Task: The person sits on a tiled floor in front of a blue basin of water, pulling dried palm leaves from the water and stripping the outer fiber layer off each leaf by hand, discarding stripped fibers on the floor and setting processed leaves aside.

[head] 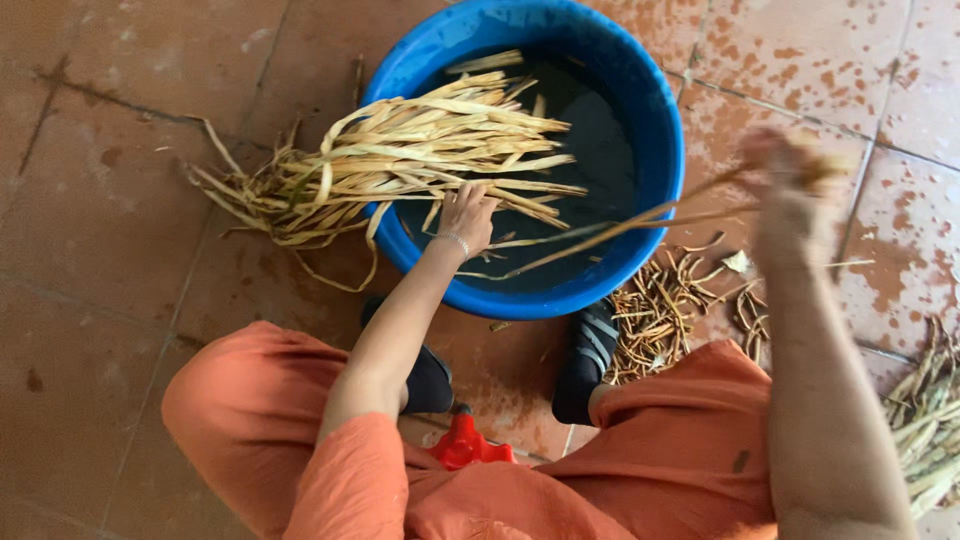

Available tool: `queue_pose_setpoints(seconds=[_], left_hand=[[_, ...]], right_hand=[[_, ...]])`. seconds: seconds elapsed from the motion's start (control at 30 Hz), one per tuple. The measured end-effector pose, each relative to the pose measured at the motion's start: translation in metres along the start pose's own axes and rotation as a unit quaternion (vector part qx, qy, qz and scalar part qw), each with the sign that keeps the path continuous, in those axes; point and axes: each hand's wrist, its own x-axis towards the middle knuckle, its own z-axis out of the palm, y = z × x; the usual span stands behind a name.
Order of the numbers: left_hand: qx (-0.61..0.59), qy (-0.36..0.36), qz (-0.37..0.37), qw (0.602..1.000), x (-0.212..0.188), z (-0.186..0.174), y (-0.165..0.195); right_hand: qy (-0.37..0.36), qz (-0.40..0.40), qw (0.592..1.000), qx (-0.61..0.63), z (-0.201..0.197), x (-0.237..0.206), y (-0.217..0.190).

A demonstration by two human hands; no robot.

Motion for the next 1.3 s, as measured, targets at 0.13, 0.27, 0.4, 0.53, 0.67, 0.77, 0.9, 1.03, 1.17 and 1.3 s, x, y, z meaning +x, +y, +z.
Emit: queue_pose_setpoints(seconds=[0.13,0.27,0.4,0.53,0.67,0.77,0.9,1.03,1.17,1.3], left_hand=[[0.037,-0.080,0.025,0.996,0.040,0.012,0.030],[0.022,-0.047,0.029,0.998,0.072,0.021,0.063],[0.030,-0.102,-0.070,0.992,0.085,0.012,0.076],[-0.161,0.038,-0.095,0.982,0.074,-0.006,0.086],[-0.613,0.084,-0.059,0.783,0.052,-0.021,0.107],[-0.708,0.087,-0.027,0.701,0.030,-0.034,0.127],[-0.747,0.043,-0.029,0.663,0.002,-0.056,0.152],[-0.754,-0.009,0.003,0.657,-0.012,-0.081,0.166],[-0.778,-0.002,0.016,0.628,-0.008,-0.100,0.170],[-0.718,0.014,-0.007,0.696,0.006,-0.112,0.168]], right_hand=[[-0.053,0.071,0.991,-0.101,0.047,-0.006,0.009],[-0.052,0.112,0.990,-0.069,0.057,-0.004,0.020],[-0.047,0.102,0.994,-0.007,0.051,-0.001,0.031],[0.006,0.152,0.987,-0.048,0.045,0.004,0.035],[0.008,0.189,0.978,-0.089,0.047,0.006,0.023],[0.018,0.252,0.965,-0.073,0.056,0.003,0.011],[-0.020,0.200,0.980,0.010,0.070,-0.008,-0.003],[-0.018,0.148,0.988,-0.049,0.081,-0.019,-0.014],[-0.047,0.176,0.983,-0.038,0.092,-0.033,-0.025],[-0.082,0.171,0.982,-0.021,0.103,-0.038,-0.041]])
